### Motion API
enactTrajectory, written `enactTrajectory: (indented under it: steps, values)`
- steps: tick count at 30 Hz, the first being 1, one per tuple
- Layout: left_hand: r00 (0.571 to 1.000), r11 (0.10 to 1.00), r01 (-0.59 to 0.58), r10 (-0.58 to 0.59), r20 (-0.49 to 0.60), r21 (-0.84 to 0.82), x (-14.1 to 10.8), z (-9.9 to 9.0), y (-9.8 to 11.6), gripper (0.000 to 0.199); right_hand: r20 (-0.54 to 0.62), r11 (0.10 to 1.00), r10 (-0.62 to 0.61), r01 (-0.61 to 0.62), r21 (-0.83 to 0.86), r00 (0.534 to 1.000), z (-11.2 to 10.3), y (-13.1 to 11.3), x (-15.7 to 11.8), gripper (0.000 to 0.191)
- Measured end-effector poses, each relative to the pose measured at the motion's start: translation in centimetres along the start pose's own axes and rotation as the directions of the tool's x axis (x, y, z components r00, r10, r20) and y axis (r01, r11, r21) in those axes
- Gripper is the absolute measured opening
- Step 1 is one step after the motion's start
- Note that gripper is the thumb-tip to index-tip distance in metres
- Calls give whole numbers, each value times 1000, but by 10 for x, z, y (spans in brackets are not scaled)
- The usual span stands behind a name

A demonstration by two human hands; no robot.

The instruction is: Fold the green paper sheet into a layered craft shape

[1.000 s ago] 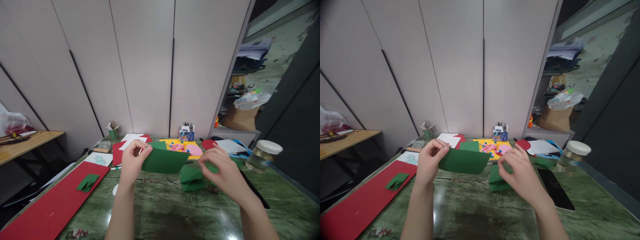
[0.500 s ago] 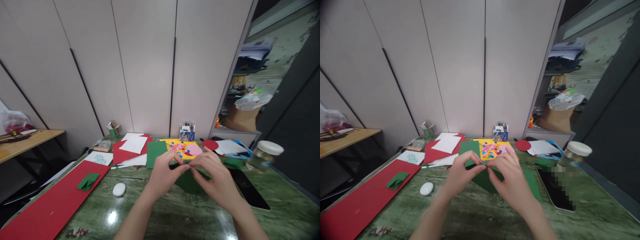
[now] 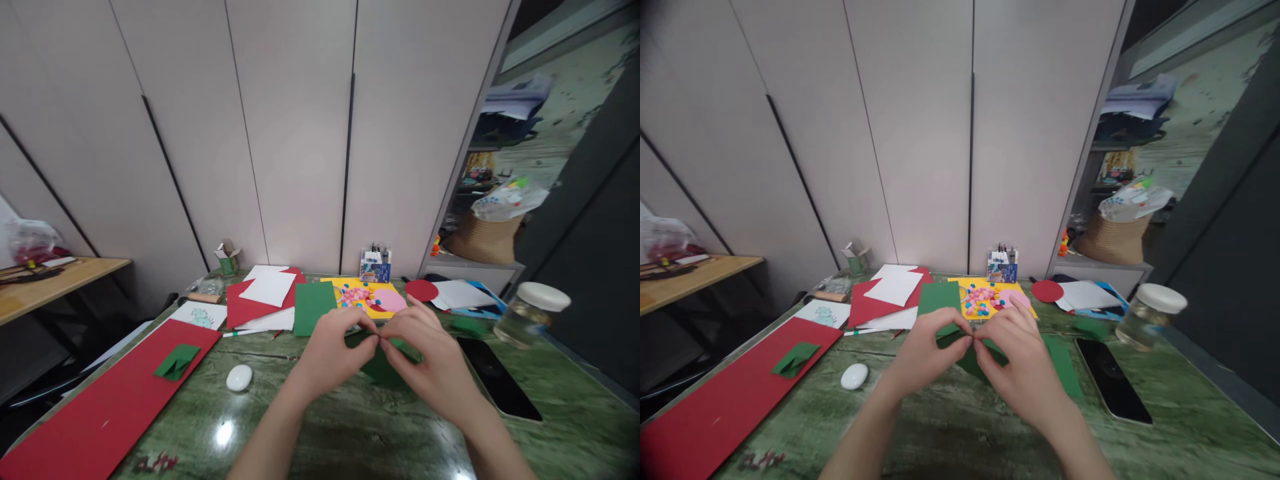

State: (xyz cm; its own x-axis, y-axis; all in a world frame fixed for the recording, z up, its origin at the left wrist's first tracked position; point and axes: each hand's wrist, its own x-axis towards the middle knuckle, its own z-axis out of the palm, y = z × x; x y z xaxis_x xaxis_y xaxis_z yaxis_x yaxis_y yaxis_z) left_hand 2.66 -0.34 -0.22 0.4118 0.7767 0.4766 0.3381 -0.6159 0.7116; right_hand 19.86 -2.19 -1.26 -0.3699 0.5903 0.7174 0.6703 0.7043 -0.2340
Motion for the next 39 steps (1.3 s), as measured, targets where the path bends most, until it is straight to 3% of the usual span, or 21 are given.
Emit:
enactTrajectory:
  steps: [13,20,26,30,39]
  values:
    - [999,988,-45,42,20,148,-4,-10,-7,11,240,998,55,-47,-36,969,-1,-1,-1,8]
    - [995,986,68,-56,-85,151,-6,-33,-10,8,183,999,27,-21,-35,983,-8,7,-3,7]
    - [999,994,0,-5,46,109,-4,-16,-4,8,212,999,37,-34,-18,976,-5,1,1,8]
    - [997,993,2,-11,76,118,-3,-7,-2,8,220,999,32,-28,-18,975,-4,-1,2,9]
    - [997,992,18,-27,70,127,-6,-17,-5,9,254,999,39,-32,-34,966,-5,-1,1,10]
